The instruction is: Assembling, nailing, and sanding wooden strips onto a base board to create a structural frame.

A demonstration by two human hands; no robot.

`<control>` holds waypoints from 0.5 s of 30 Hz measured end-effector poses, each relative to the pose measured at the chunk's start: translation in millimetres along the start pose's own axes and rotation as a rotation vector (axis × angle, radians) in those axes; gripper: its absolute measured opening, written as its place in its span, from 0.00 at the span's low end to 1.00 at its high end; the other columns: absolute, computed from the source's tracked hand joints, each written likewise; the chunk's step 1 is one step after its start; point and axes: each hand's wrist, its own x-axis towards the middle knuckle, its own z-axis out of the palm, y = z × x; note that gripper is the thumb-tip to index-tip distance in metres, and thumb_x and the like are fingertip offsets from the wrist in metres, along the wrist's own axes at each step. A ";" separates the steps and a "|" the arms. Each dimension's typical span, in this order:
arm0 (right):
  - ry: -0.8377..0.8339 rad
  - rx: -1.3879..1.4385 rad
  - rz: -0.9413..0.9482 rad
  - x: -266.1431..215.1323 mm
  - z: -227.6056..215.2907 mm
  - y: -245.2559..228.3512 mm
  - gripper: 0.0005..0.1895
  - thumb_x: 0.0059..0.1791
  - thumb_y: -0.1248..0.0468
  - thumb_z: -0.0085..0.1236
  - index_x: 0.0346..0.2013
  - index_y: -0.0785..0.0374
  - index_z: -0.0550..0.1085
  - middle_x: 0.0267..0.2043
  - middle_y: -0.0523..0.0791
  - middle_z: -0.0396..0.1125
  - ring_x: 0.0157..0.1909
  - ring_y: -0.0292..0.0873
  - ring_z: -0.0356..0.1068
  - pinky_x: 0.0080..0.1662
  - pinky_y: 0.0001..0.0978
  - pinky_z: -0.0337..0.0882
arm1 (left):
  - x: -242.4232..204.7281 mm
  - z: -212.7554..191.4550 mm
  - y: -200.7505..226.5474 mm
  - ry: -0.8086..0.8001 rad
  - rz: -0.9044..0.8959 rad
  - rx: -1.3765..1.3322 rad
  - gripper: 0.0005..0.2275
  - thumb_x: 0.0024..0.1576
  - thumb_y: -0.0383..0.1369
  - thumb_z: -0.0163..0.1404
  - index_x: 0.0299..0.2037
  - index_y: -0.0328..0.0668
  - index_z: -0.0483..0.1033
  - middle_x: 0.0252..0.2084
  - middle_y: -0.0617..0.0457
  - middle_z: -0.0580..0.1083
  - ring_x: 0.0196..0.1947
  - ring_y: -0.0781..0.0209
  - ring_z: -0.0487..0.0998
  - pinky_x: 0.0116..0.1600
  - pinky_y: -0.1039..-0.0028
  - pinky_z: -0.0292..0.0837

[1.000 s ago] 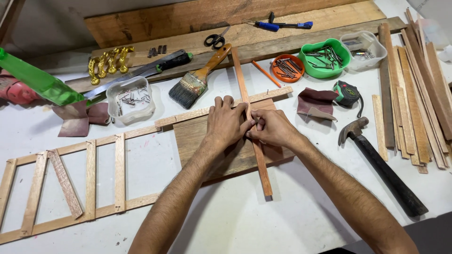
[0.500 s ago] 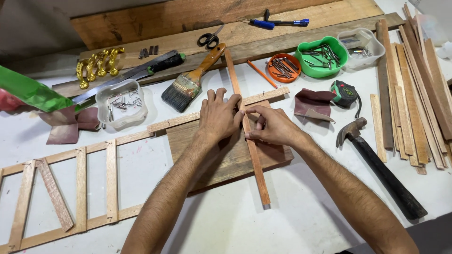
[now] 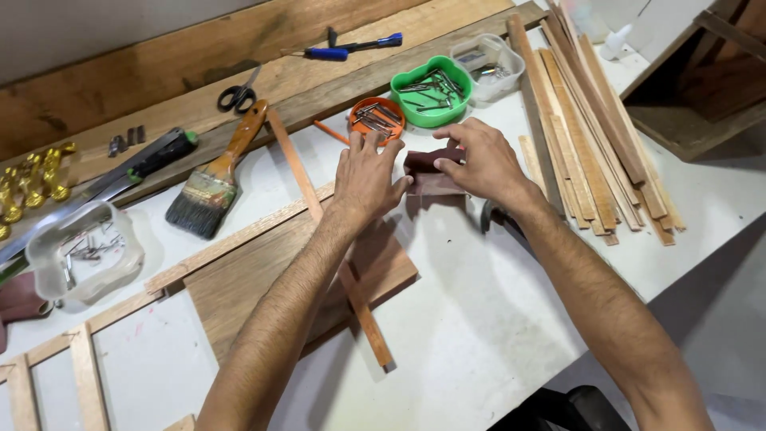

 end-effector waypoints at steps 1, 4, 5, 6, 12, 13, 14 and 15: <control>0.008 -0.006 0.010 -0.5 -1.3 1.5 0.23 0.45 0.60 0.71 0.53 0.59 0.78 0.40 0.47 0.73 0.41 0.44 0.76 0.46 0.38 0.77 | 6.7 6.2 2.7 -0.002 0.014 -0.003 0.26 0.48 0.42 0.65 0.56 0.45 0.74 0.59 0.40 0.66 0.59 0.41 0.63 0.57 0.49 0.66; -0.048 -0.113 0.166 -1.5 2.5 10.5 0.28 0.42 0.60 0.72 0.56 0.59 0.76 0.44 0.51 0.68 0.48 0.52 0.70 0.49 0.47 0.72 | 23.7 20.5 8.1 0.044 0.038 0.023 0.25 0.46 0.41 0.65 0.54 0.43 0.75 0.56 0.41 0.68 0.57 0.41 0.64 0.58 0.50 0.66; -0.073 -0.159 0.166 -3.4 9.1 17.6 0.28 0.41 0.61 0.72 0.55 0.60 0.76 0.45 0.52 0.67 0.49 0.54 0.68 0.50 0.48 0.72 | 27.1 24.4 8.9 0.026 0.029 0.003 0.21 0.48 0.39 0.64 0.51 0.43 0.76 0.55 0.42 0.70 0.57 0.42 0.65 0.57 0.52 0.67; -0.102 -0.205 0.166 -4.8 16.5 24.1 0.29 0.39 0.61 0.73 0.54 0.61 0.76 0.46 0.53 0.66 0.51 0.55 0.67 0.50 0.49 0.71 | 29.6 28.0 8.7 0.007 0.017 -0.017 0.17 0.50 0.36 0.62 0.49 0.42 0.77 0.53 0.44 0.71 0.56 0.44 0.67 0.56 0.54 0.68; 0.032 -0.202 0.068 -7.7 10.6 29.8 0.11 0.45 0.60 0.70 0.37 0.59 0.78 0.44 0.48 0.69 0.52 0.50 0.69 0.52 0.43 0.72 | 26.8 24.3 10.6 0.138 0.056 -0.157 0.07 0.55 0.31 0.58 0.40 0.38 0.76 0.45 0.44 0.74 0.50 0.44 0.70 0.54 0.54 0.68; 0.034 -0.199 0.060 -6.3 1.1 27.8 0.11 0.45 0.60 0.70 0.37 0.59 0.78 0.44 0.48 0.69 0.52 0.50 0.69 0.52 0.43 0.72 | 23.9 15.8 12.3 0.143 0.053 -0.150 0.07 0.55 0.31 0.58 0.40 0.38 0.76 0.45 0.44 0.74 0.50 0.44 0.70 0.54 0.54 0.68; -0.040 0.075 0.252 -4.0 -8.8 25.3 0.10 0.48 0.60 0.66 0.41 0.58 0.76 0.43 0.46 0.71 0.48 0.46 0.71 0.48 0.39 0.73 | 20.9 6.9 13.9 0.233 0.100 -0.276 0.07 0.55 0.30 0.58 0.40 0.38 0.76 0.43 0.44 0.74 0.48 0.44 0.71 0.54 0.55 0.69; -0.121 0.349 0.439 -1.9 -18.3 22.1 0.10 0.51 0.61 0.62 0.44 0.58 0.75 0.43 0.44 0.73 0.44 0.42 0.73 0.45 0.34 0.75 | 17.2 -2.3 15.1 0.324 0.148 -0.400 0.06 0.55 0.29 0.58 0.39 0.38 0.76 0.42 0.45 0.74 0.47 0.44 0.71 0.54 0.56 0.69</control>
